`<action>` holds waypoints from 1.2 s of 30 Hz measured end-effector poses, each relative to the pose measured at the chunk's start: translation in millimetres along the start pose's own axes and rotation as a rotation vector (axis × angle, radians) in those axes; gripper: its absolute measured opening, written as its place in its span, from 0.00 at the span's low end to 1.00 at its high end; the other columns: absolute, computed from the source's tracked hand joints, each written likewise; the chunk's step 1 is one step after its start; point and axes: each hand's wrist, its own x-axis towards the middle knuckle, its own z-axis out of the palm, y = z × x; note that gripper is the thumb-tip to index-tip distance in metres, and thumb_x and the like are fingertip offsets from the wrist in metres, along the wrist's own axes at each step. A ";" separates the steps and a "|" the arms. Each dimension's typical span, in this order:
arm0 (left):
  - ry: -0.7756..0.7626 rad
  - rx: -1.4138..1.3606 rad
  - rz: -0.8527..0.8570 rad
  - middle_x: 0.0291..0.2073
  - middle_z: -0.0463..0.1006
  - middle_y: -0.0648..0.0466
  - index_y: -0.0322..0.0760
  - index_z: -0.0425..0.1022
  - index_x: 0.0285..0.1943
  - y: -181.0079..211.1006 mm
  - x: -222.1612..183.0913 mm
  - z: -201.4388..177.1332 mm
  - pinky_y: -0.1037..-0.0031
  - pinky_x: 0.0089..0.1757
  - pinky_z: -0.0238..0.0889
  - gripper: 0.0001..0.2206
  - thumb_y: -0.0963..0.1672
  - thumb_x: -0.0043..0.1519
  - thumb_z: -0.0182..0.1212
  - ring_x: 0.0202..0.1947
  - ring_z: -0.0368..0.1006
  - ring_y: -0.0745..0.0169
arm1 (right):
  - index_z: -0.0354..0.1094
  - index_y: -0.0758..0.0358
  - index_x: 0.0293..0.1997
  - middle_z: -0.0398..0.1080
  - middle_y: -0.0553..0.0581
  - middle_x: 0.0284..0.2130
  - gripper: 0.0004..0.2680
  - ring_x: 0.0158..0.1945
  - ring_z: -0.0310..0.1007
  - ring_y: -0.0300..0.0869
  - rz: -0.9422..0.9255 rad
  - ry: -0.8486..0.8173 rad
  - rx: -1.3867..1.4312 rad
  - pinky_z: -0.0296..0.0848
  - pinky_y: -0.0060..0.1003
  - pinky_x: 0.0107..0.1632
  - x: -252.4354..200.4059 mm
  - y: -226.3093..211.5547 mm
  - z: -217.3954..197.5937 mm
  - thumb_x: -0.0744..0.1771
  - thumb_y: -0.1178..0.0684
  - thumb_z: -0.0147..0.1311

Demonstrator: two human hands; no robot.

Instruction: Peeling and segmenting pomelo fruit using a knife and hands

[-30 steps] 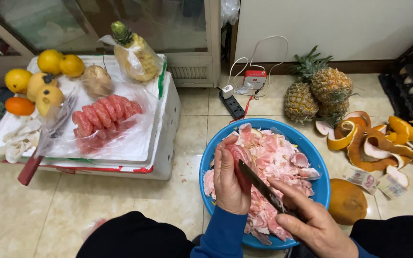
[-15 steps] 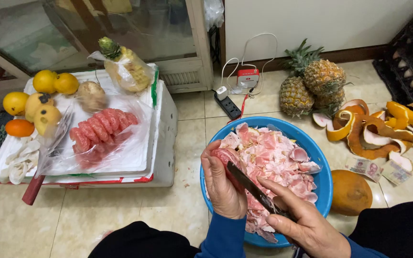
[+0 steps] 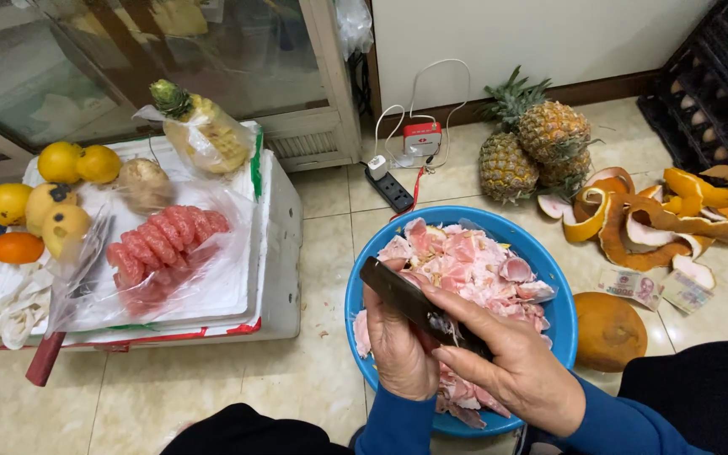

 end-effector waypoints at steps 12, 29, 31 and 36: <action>-0.099 -0.116 -0.251 0.36 0.77 0.48 0.33 0.67 0.60 3.8 6.2 1.1 0.81 0.30 0.65 0.16 0.48 0.69 0.55 0.28 0.72 0.67 | 0.67 0.71 0.68 0.67 0.57 0.24 0.23 0.20 0.59 0.38 0.278 0.028 0.848 0.57 0.28 0.22 -2.8 25.2 -31.3 0.63 0.65 0.56; -0.211 -0.164 -0.264 0.36 0.77 0.52 0.30 0.68 0.58 2.0 5.2 -7.1 0.82 0.38 0.67 0.17 0.46 0.66 0.62 0.35 0.74 0.69 | 0.62 0.61 0.70 0.70 0.55 0.67 0.27 0.62 0.76 0.42 0.100 -0.133 0.274 0.73 0.35 0.59 -6.2 12.4 -34.3 0.61 0.57 0.63; -0.215 -0.137 -0.247 0.39 0.77 0.51 0.30 0.68 0.57 0.1 5.4 -9.9 0.80 0.41 0.67 0.17 0.47 0.66 0.62 0.38 0.74 0.68 | 0.67 0.59 0.67 0.77 0.54 0.63 0.25 0.60 0.80 0.40 0.073 -0.110 0.151 0.75 0.33 0.57 -6.3 11.9 -33.8 0.61 0.56 0.64; -0.186 -0.086 -0.279 0.44 0.78 0.48 0.32 0.70 0.56 -0.6 4.8 -13.0 0.75 0.47 0.69 0.14 0.46 0.66 0.60 0.43 0.75 0.63 | 0.71 0.59 0.62 0.80 0.54 0.57 0.22 0.53 0.85 0.40 -0.073 0.007 -0.088 0.80 0.32 0.52 -7.1 20.0 -34.1 0.60 0.54 0.66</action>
